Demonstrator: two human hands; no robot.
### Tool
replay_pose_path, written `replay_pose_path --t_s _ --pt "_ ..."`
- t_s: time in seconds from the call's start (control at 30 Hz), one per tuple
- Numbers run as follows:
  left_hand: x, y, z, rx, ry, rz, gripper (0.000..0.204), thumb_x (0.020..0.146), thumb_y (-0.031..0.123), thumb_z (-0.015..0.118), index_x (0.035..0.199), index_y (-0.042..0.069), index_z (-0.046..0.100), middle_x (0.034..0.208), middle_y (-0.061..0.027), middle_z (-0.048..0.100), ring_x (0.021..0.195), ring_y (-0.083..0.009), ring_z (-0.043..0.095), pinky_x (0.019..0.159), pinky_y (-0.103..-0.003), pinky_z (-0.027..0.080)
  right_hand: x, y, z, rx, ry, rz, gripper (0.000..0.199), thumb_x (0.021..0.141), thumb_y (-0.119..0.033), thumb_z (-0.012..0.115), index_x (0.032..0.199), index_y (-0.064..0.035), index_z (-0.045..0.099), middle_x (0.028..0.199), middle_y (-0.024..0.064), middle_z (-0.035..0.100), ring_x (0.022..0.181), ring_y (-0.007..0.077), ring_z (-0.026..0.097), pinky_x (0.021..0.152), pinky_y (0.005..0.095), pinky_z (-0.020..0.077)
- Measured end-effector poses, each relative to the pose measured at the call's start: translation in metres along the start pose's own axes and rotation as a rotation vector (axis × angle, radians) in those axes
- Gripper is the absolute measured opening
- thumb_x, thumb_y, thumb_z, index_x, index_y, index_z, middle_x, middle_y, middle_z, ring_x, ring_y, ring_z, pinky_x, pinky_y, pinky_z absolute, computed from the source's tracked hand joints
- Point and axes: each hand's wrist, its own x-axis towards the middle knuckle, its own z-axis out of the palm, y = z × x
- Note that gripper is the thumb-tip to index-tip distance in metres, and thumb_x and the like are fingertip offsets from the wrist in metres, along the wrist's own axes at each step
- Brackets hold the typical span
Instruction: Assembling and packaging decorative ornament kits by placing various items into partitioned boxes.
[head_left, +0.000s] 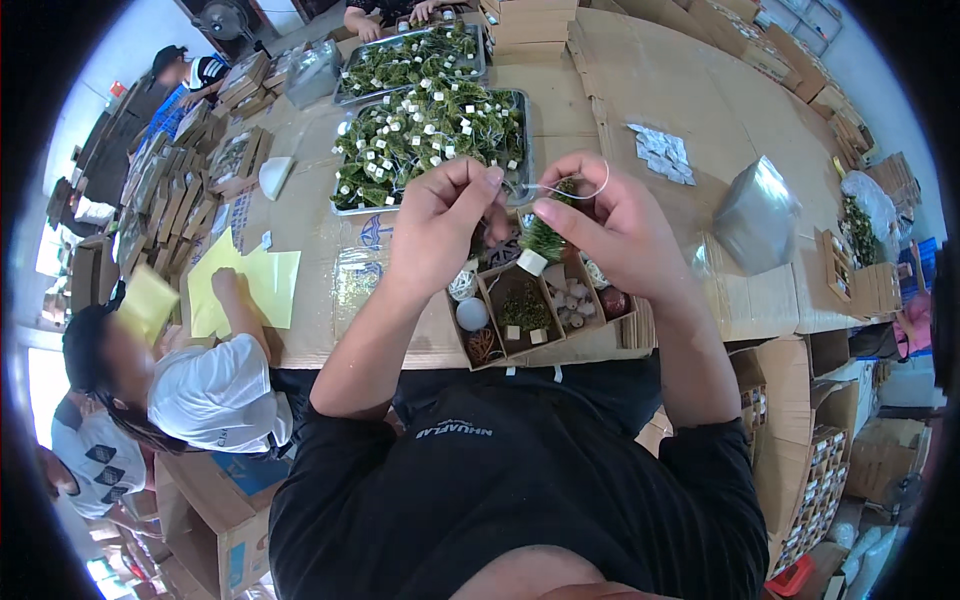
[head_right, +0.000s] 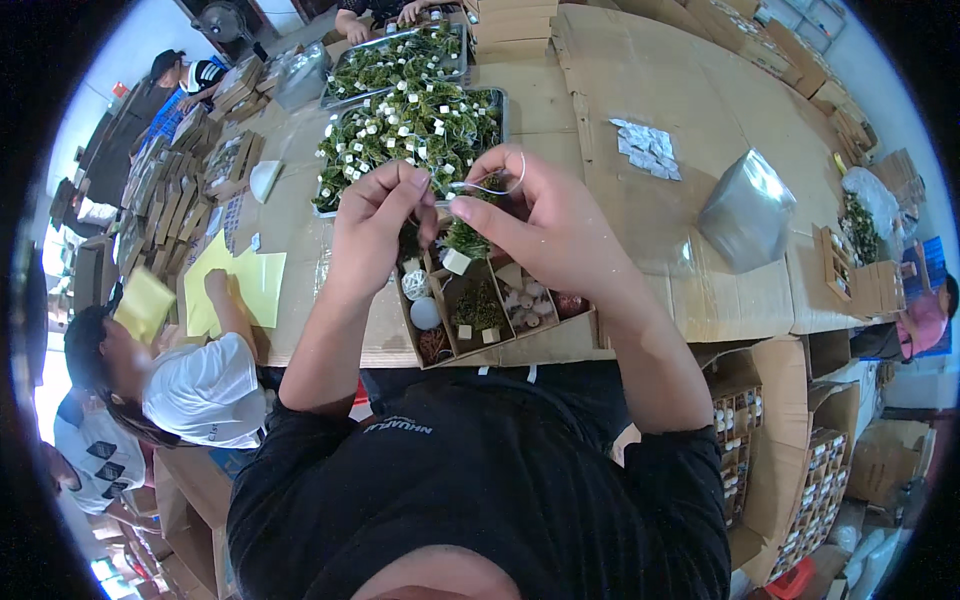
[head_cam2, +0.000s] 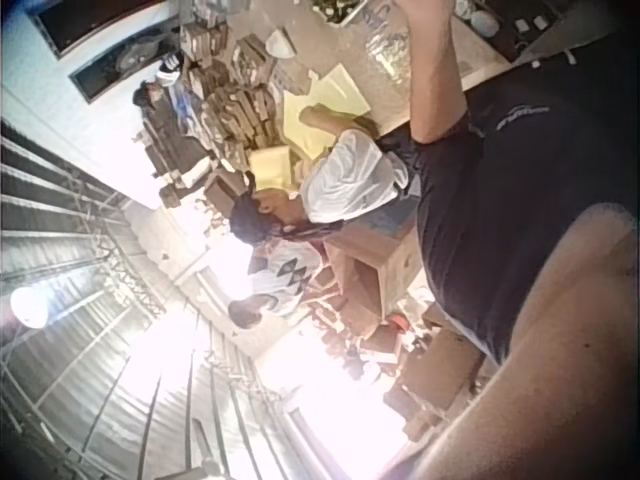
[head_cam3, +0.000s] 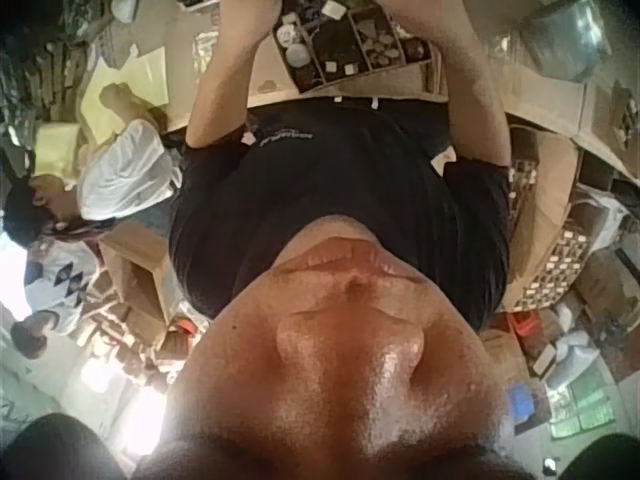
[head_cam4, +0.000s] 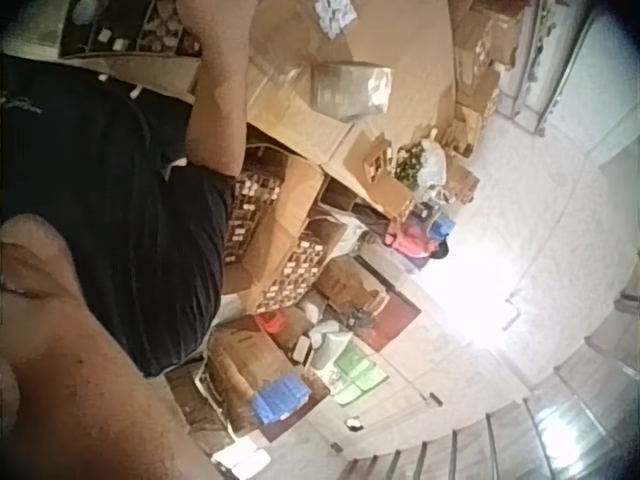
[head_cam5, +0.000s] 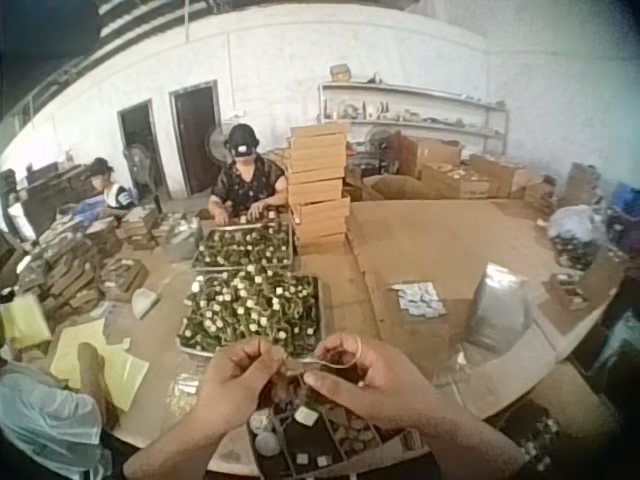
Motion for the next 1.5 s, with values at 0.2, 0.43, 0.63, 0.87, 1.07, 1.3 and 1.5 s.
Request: replay_pose_path --t_s 0.2,0.43,0.63,0.87,1.07,1.3,1.5 --pt "-0.001 -0.009 0.002 0.003 -0.003 0.122 0.023 0.101 0.016 0.056 0.091 -0.003 0.067 0.077 -0.0044 0.067 0.069 -0.009 0.06 0.067 -0.023 0.049 0.002 0.029 0.013 -0.376 0.072 -0.168 0.027 0.094 -0.03 0.067 0.094 -0.0032 0.063 0.059 0.0081 0.057 0.053 0.0149 0.053 0.052 0.0315 0.0416" --pt "0.007 -0.015 -0.007 0.01 -0.044 0.1 0.022 0.101 0.014 0.057 0.102 -0.003 0.071 0.089 -0.0051 0.07 0.081 -0.0092 0.064 0.076 -0.024 0.051 0.009 0.02 0.011 -0.374 0.065 0.067 0.024 0.094 -0.024 0.065 0.085 -0.0007 0.064 0.064 0.0102 0.061 0.055 0.0187 0.058 0.056 0.0335 0.0458" --pt "-0.003 0.001 -0.017 0.158 -0.067 -0.049 0.021 0.1 0.014 0.058 0.11 -0.001 0.068 0.09 -0.0043 0.069 0.084 -0.0074 0.062 0.079 -0.023 0.049 -0.007 0.024 -0.005 -0.544 -0.124 -0.084 0.025 0.086 -0.024 0.073 0.089 -0.0021 0.062 0.074 0.0108 0.059 0.066 0.0241 0.06 0.061 0.0356 0.0474" --pt "-0.008 -0.007 -0.02 0.215 -0.124 0.075 0.023 0.097 0.005 0.059 0.119 0.0 0.065 0.092 -0.0009 0.063 0.084 -0.0051 0.055 0.072 -0.02 0.043 -0.02 0.028 -0.015 -0.638 -0.248 -0.135 0.031 0.081 -0.022 0.075 0.104 -0.0051 0.063 0.089 0.0103 0.059 0.079 0.0282 0.062 0.07 0.0376 0.051" --pt "-0.009 -0.004 -0.014 0.143 -0.136 0.052 0.025 0.096 0.002 0.059 0.12 -0.001 0.063 0.093 -0.0007 0.062 0.085 -0.0059 0.055 0.078 -0.021 0.044 -0.024 0.041 -0.02 -0.66 -0.294 -0.321 0.024 0.08 -0.012 0.074 0.1 -0.0035 0.065 0.093 0.01 0.059 0.084 0.0289 0.061 0.073 0.0379 0.0501" --pt "-0.005 -0.002 -0.002 -0.007 -0.169 0.044 0.025 0.094 0.008 0.065 0.117 -0.002 0.064 0.097 -0.0026 0.066 0.089 -0.0074 0.058 0.081 -0.023 0.047 -0.015 0.015 -0.012 -0.375 -0.126 -0.271 0.01 0.084 -0.003 0.067 0.093 -0.0014 0.064 0.086 0.0114 0.059 0.071 0.0268 0.061 0.062 0.0344 0.0496" --pt "-0.005 -0.016 0.009 -0.105 -0.182 0.156 0.016 0.093 0.008 0.068 0.106 -0.002 0.067 0.098 -0.0042 0.067 0.09 -0.0093 0.06 0.083 -0.025 0.047 0.003 0.003 0.003 -0.573 0.186 -0.555 0.008 0.084 -0.002 0.068 0.091 -0.002 0.063 0.084 0.008 0.061 0.066 0.017 0.059 0.057 0.0286 0.0456"
